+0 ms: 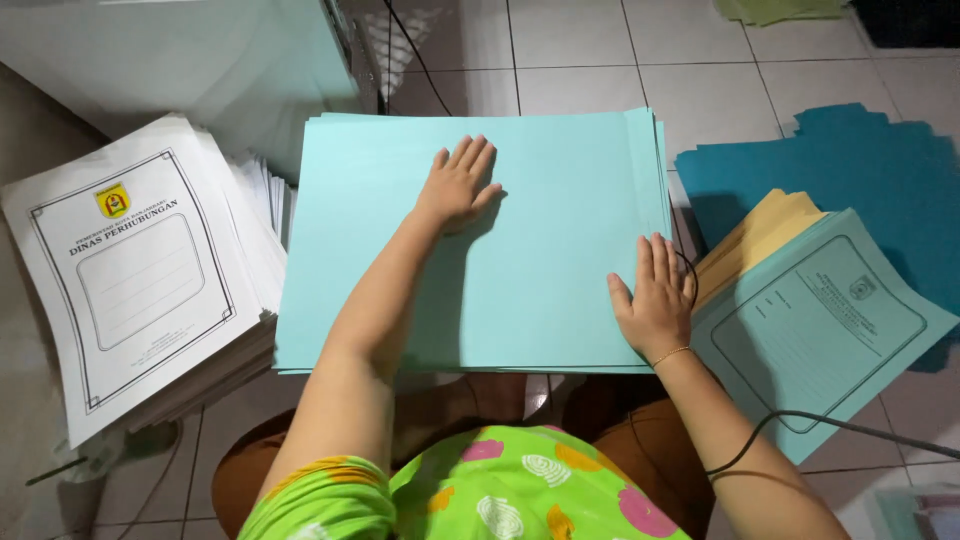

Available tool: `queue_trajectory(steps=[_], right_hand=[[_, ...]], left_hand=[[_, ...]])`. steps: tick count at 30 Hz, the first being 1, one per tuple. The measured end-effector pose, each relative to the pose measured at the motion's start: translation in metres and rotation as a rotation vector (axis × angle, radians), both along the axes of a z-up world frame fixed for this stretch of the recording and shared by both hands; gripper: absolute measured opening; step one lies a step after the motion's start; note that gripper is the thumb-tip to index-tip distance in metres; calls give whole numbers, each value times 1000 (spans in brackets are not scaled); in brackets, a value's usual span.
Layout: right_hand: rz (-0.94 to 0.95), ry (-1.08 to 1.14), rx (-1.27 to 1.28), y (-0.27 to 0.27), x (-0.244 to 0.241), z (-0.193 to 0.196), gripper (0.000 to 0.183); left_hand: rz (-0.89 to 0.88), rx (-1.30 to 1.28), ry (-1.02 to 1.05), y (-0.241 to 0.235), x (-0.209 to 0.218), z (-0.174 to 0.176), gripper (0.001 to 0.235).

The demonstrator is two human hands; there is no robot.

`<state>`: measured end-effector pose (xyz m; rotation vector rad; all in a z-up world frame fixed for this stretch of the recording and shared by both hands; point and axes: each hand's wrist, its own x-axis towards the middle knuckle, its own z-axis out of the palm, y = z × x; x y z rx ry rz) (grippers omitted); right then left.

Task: The person is sorting and assembling document folders by flipping through a stack of light blue folders and placing green folders on or within them.

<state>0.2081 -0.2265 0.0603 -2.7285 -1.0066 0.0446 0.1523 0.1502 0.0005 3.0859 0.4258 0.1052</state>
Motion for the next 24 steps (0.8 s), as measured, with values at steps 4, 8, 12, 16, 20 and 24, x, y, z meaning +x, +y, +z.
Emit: queue_trajectory(steps=[4,8,12,16,20,24], right_hand=[[-5,-11,3,-1,0,-1,75],[4,-27,25,-3,0,-4,74],[0,-28,12,-3,3,-7,76],[-1,-24,32,-2,4,-9,75],[0,-34,40,-1,4,-8,74],[-3,-25,58,-1,3,-6,74]], left_hand=[[186,-55,8,-20,10,15,79],[129,-113,0,-82,-50,29,85],[-261,-76,-43,-151,-146,44,86],[-510,-156,69,-144,-171,60,76],[-564,-53,-18,-87,-113,53,82],[-145,-52,-31,-10,-16,14,88]])
